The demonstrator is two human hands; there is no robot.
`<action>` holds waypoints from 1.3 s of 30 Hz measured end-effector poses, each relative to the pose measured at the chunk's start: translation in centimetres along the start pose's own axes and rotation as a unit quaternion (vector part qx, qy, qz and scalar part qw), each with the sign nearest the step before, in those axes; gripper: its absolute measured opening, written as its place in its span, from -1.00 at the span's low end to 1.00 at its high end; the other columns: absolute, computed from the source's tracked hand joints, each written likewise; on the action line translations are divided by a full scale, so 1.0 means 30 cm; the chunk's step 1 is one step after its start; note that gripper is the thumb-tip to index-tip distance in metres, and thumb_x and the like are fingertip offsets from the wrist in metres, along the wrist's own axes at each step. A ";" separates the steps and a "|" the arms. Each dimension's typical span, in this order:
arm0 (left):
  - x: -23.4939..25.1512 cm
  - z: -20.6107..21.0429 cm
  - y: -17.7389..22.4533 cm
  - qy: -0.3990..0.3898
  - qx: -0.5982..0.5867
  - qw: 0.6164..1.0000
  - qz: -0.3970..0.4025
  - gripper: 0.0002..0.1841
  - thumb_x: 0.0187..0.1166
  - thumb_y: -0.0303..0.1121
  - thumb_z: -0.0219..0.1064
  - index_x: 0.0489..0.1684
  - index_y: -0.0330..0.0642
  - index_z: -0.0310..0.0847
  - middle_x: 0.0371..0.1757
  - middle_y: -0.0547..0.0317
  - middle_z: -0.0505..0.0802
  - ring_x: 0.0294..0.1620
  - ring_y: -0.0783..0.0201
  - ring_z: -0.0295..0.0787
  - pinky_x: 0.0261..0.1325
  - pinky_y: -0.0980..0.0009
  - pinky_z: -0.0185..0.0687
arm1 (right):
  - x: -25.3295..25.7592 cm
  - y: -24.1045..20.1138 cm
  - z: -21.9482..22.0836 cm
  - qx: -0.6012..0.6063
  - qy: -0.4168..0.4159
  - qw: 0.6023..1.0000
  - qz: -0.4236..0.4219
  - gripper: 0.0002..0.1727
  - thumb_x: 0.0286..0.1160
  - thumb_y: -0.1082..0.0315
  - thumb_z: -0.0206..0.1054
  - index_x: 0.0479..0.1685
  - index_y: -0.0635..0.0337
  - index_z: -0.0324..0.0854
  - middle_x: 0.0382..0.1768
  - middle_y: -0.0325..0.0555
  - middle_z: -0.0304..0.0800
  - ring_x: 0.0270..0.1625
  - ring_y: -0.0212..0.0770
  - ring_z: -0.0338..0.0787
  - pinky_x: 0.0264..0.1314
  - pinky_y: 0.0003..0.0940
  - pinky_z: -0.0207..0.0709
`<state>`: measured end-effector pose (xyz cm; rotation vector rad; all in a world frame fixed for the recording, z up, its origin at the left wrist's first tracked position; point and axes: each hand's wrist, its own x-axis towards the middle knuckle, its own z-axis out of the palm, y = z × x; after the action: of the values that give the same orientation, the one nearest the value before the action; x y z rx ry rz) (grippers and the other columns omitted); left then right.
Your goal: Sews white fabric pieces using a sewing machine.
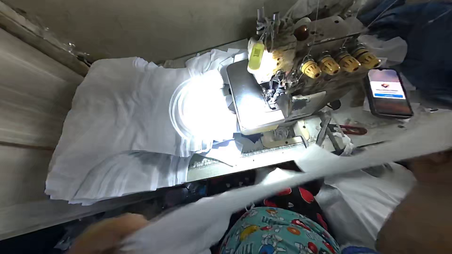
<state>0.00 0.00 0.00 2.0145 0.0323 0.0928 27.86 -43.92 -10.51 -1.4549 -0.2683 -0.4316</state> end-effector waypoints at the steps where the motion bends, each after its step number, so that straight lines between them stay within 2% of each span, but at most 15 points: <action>1: 0.010 -0.091 -0.015 0.038 0.055 0.997 0.033 -0.74 0.53 -0.26 0.48 0.15 0.24 0.75 0.02 0.79 0.84 0.02 0.86 0.69 0.07 0.77 0.63 | -0.004 -0.031 0.118 0.007 -0.047 0.998 0.029 -0.85 0.62 0.20 0.33 0.02 -0.35 0.63 -0.23 -0.76 0.80 -0.24 -0.72 0.76 -0.19 -0.74 0.67; 3: 0.089 -0.300 -0.116 0.093 0.221 0.963 0.124 -0.69 0.60 -0.31 0.35 0.25 -0.15 0.64 0.06 0.42 0.83 0.03 0.66 0.74 0.02 0.65 0.69 | -0.017 -0.021 0.285 0.038 -0.113 0.989 0.088 -0.82 0.69 0.23 0.24 -0.15 -0.42 0.66 -0.46 -0.78 0.73 -0.54 -0.77 0.60 -0.52 -0.81 0.50; 4: 0.174 -0.291 -0.112 0.207 0.307 0.925 0.080 -0.73 0.60 -0.32 0.31 0.14 -0.25 0.63 -0.05 0.25 0.81 -0.07 0.56 0.73 -0.02 0.55 0.69 | -0.024 0.007 0.342 0.039 -0.133 0.983 0.117 -0.82 0.72 0.30 0.16 -0.17 -0.25 0.64 -0.53 -0.68 0.68 -0.64 -0.73 0.51 -0.61 -0.78 0.43; 6: 0.386 -0.173 -0.061 0.319 0.406 0.856 -0.044 -0.58 0.75 -0.30 0.20 0.41 -0.45 0.49 0.30 -0.41 0.69 0.33 -0.18 0.64 0.37 -0.15 0.50 | -0.036 0.070 0.424 0.019 -0.151 0.974 0.169 -0.87 0.75 0.35 0.12 -0.07 0.05 0.58 -0.56 -0.50 0.61 -0.71 -0.66 0.42 -0.68 -0.74 0.36; 7: 0.468 -0.092 -0.051 0.304 0.425 0.851 -0.054 -0.53 0.77 -0.37 0.14 0.58 -0.46 0.34 0.52 -0.53 0.52 0.57 -0.42 0.44 0.56 -0.35 0.28 | -0.041 0.093 0.453 0.009 -0.154 0.971 0.183 -0.87 0.76 0.38 0.12 -0.01 0.15 0.58 -0.56 -0.44 0.61 -0.72 -0.65 0.42 -0.69 -0.74 0.35; 9: 0.574 0.131 -0.084 0.243 0.434 0.867 0.037 -0.56 0.76 -0.43 0.11 0.52 -0.52 0.41 0.53 -0.50 0.55 0.59 -0.37 0.45 0.62 -0.22 0.29 | -0.049 0.115 0.490 -0.004 -0.149 0.971 0.189 -0.83 0.72 0.47 0.13 0.07 0.24 0.61 -0.59 -0.39 0.62 -0.73 -0.64 0.44 -0.71 -0.76 0.35; 11: 0.621 0.392 -0.168 0.168 0.378 0.887 0.205 -0.67 0.67 -0.30 0.22 0.04 -0.44 0.75 0.00 -0.29 0.83 0.05 -0.13 0.80 0.17 0.05 0.66 | -0.058 0.122 0.501 -0.003 -0.143 0.971 0.193 -0.78 0.65 0.54 0.12 0.09 0.22 0.62 -0.59 -0.40 0.64 -0.75 -0.65 0.45 -0.74 -0.77 0.32; 12: 0.636 0.496 -0.190 0.124 0.345 0.895 0.255 -0.61 0.68 -0.15 0.24 0.06 -0.32 0.83 -0.07 -0.13 0.91 -0.15 0.00 0.87 -0.07 0.14 0.72 | -0.061 0.128 0.499 0.005 -0.146 0.970 0.193 -0.77 0.66 0.54 0.11 0.12 0.21 0.61 -0.57 -0.39 0.66 -0.75 -0.65 0.45 -0.74 -0.77 0.32; 15: 0.638 0.615 -0.221 0.064 0.352 0.903 0.238 -0.45 0.78 0.04 0.03 0.51 -0.10 0.66 0.46 0.10 0.79 0.00 0.13 0.88 -0.06 0.17 0.65 | -0.080 0.147 0.479 0.024 -0.173 0.966 0.188 -0.76 0.74 0.46 0.07 0.24 0.19 0.53 -0.50 -0.36 0.72 -0.73 -0.64 0.48 -0.71 -0.76 0.37; 17: 0.638 0.595 -0.232 0.086 0.367 0.900 0.218 -0.48 0.78 0.01 0.05 0.46 -0.08 0.70 0.40 0.08 0.82 -0.09 0.10 0.87 -0.15 0.12 0.63 | -0.090 0.152 0.468 0.034 -0.191 0.964 0.180 -0.75 0.75 0.46 0.07 0.28 0.22 0.49 -0.51 -0.35 0.77 -0.72 -0.63 0.50 -0.67 -0.75 0.38; 23: 0.621 0.557 -0.223 0.072 0.393 0.895 0.198 -0.46 0.80 0.00 0.02 0.49 -0.15 0.66 0.45 0.00 0.78 0.16 -0.03 0.84 0.05 0.01 0.64 | -0.107 0.123 0.390 -0.012 -0.245 0.958 0.146 -0.71 0.74 0.40 0.12 0.33 0.23 0.49 -0.40 -0.39 0.77 -0.64 -0.66 0.50 -0.59 -0.76 0.40; 29: 0.515 0.578 -0.232 0.076 0.365 0.907 0.193 -0.53 0.71 -0.03 0.22 0.55 0.08 0.62 0.64 -0.14 0.59 0.61 -0.20 0.49 0.46 -0.27 0.29 | -0.131 0.072 0.009 -0.192 -0.303 0.927 0.113 -0.81 0.64 0.36 0.27 0.05 0.27 0.66 -0.22 -0.23 0.78 -0.46 -0.60 0.64 -0.43 -0.67 0.58; 32: 0.431 0.573 -0.231 0.070 0.342 0.913 0.211 -0.56 0.76 -0.03 0.20 0.52 0.07 0.60 0.57 -0.15 0.64 0.72 -0.10 0.37 0.67 -0.13 0.12 | -0.209 0.106 -0.207 -0.305 -0.307 0.875 0.216 -0.85 0.62 0.42 0.29 -0.04 0.31 0.70 -0.19 -0.07 0.78 -0.38 -0.36 0.69 -0.29 -0.39 0.65; 36: 0.364 0.569 -0.245 -0.030 0.275 0.939 0.204 -0.62 0.76 -0.15 0.18 0.37 -0.09 0.70 0.34 -0.03 0.84 0.55 0.01 0.62 0.62 0.02 0.36 | -0.375 0.223 -0.344 -0.416 -0.295 0.814 0.279 -0.76 0.61 0.38 0.35 0.01 0.40 0.77 0.04 0.31 0.79 0.13 0.29 0.76 0.29 0.28 0.55; 39: 0.342 0.569 -0.261 -0.097 0.258 0.938 0.209 -0.67 0.75 -0.21 0.15 0.19 -0.10 0.80 0.20 0.09 0.91 0.44 0.07 0.74 0.54 0.11 0.49 | -0.463 0.272 -0.304 -0.457 -0.288 0.808 0.234 -0.56 0.45 0.13 0.51 0.08 0.36 0.77 0.15 0.36 0.78 0.33 0.47 0.64 0.34 0.53 0.35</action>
<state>11.75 -11.32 -13.86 2.5188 -0.5519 0.1689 18.25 -50.78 -24.76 -2.5190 -0.1640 0.3841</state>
